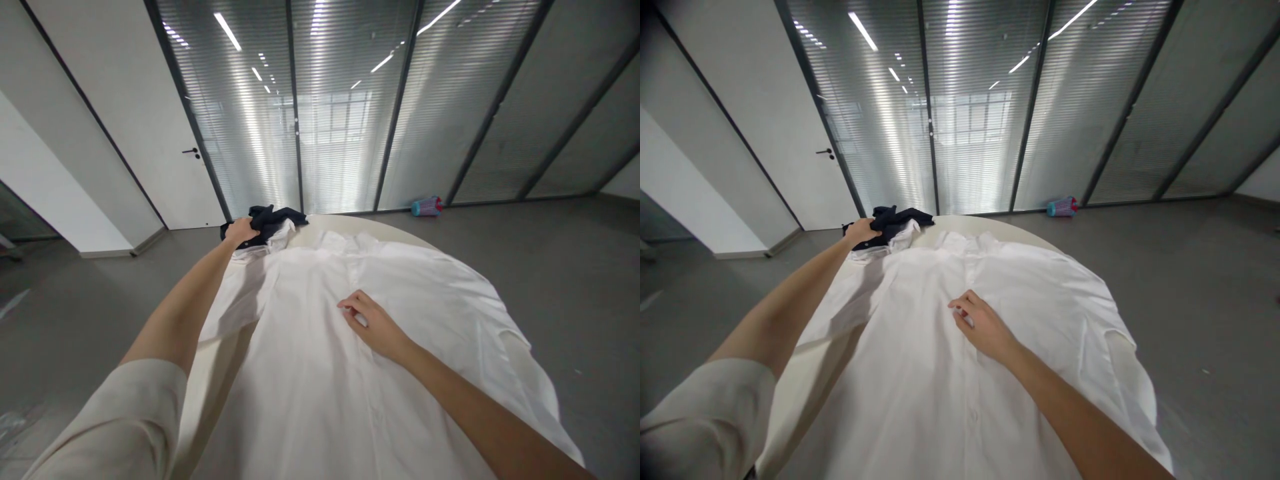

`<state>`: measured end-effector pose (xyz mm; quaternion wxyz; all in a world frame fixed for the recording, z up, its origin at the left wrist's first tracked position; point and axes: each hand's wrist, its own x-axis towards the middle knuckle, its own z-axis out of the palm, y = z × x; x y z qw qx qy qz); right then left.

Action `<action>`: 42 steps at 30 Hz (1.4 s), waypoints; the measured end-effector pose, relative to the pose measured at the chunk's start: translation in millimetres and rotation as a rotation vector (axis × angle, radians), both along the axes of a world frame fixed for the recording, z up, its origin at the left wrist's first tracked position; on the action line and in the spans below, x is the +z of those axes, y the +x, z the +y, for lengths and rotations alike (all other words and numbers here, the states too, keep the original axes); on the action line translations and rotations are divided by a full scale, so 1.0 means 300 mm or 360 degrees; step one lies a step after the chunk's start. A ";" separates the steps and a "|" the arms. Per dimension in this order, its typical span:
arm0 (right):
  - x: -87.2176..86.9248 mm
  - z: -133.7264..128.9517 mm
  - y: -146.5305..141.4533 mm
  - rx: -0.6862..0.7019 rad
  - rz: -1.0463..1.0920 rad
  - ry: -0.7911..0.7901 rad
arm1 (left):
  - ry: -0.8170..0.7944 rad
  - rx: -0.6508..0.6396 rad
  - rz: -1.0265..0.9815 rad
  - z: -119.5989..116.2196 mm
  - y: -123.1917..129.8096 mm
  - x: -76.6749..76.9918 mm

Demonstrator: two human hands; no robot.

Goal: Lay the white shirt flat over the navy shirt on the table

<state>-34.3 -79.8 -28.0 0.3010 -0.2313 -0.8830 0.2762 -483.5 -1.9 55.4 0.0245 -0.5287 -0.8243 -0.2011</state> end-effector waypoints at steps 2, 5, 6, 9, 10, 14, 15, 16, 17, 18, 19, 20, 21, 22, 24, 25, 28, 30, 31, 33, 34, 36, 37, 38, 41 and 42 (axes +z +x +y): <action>-0.004 0.005 -0.001 0.0001 0.0025 -0.0007 | 0.0095 0.0195 -0.0017 -0.034 0.014 0.014; -0.014 0.015 -0.005 -0.0006 0.0068 0.0004 | 0.0576 0.0457 -0.0161 -0.088 0.024 0.074; -0.018 0.018 -0.007 -0.0008 0.0077 0.0011 | 0.0798 0.0488 -0.0225 -0.105 0.025 0.105; -0.027 0.023 -0.011 -0.0006 0.0091 0.0052 | 0.1391 0.0286 -0.0323 -0.149 0.039 0.226; -0.028 0.024 -0.011 -0.0007 0.0093 0.0074 | 0.1540 0.0160 -0.0334 -0.164 0.054 0.274; -0.004 0.018 -0.012 0.0012 0.0097 0.0138 | 0.1800 -0.0275 -0.0322 -0.245 0.193 0.455; 0.011 0.012 -0.012 0.0004 0.0116 0.0111 | 0.1794 -0.0358 -0.0312 -0.276 0.249 0.483; 0.031 0.002 -0.012 -0.0020 0.0157 0.0045 | 0.1769 -0.0438 -0.0311 -0.311 0.312 0.497; 0.054 -0.014 -0.011 -0.0047 0.0221 -0.0069 | 0.1722 -0.0520 -0.0330 -0.353 0.379 0.496; 0.080 -0.035 -0.010 -0.0060 0.0310 -0.0230 | 0.1660 -0.0601 -0.0375 -0.399 0.449 0.479; 0.107 -0.062 -0.007 -0.0053 0.0421 -0.0421 | 0.1555 -0.0675 -0.0444 -0.451 0.518 0.446; 0.133 -0.095 -0.004 -0.0034 0.0547 -0.0617 | 0.1418 -0.0742 -0.0536 -0.506 0.584 0.400; 0.156 -0.130 0.002 -0.0015 0.0669 -0.0789 | 0.1264 -0.0808 -0.0645 -0.564 0.643 0.344; 0.176 -0.167 0.009 -0.0016 0.0774 -0.0920 | 0.1087 -0.0868 -0.0755 -0.621 0.695 0.284; 0.200 -0.235 0.030 -0.0106 0.0881 -0.1070 | 0.0713 -0.0982 -0.0920 -0.727 0.767 0.166; 0.204 -0.263 0.044 -0.0176 0.0875 -0.1100 | 0.0575 -0.1031 -0.0960 -0.771 0.786 0.117; 0.201 -0.316 0.094 -0.0262 0.0756 -0.1134 | 0.0413 -0.1147 -0.0987 -0.857 0.789 0.031; 0.201 -0.329 0.127 -0.0212 0.0710 -0.1143 | 0.0422 -0.1191 -0.0970 -0.883 0.766 0.019; 0.205 -0.332 0.141 -0.0180 0.0709 -0.1135 | 0.0436 -0.1194 -0.0963 -0.889 0.753 0.022; 0.222 -0.338 0.162 -0.0172 0.0759 -0.1075 | 0.0510 -0.1155 -0.0974 -0.897 0.731 0.036; 0.233 -0.342 0.168 -0.0193 0.0795 -0.1029 | 0.0570 -0.1120 -0.1002 -0.900 0.723 0.043; 0.252 -0.357 0.172 -0.0208 0.0772 -0.0981 | 0.0666 -0.1062 -0.1088 -0.909 0.716 0.054; 0.258 -0.368 0.169 -0.0180 0.0693 -0.0995 | 0.0682 -0.1056 -0.1135 -0.916 0.717 0.058; 0.259 -0.380 0.163 -0.0132 0.0588 -0.1022 | 0.0669 -0.1070 -0.1180 -0.925 0.721 0.061; 0.247 -0.417 0.133 0.0041 0.0351 -0.1043 | 0.0500 -0.1186 -0.1290 -0.958 0.745 0.068; 0.243 -0.428 0.123 0.0073 0.0354 -0.1015 | 0.0456 -0.1210 -0.1327 -0.968 0.753 0.069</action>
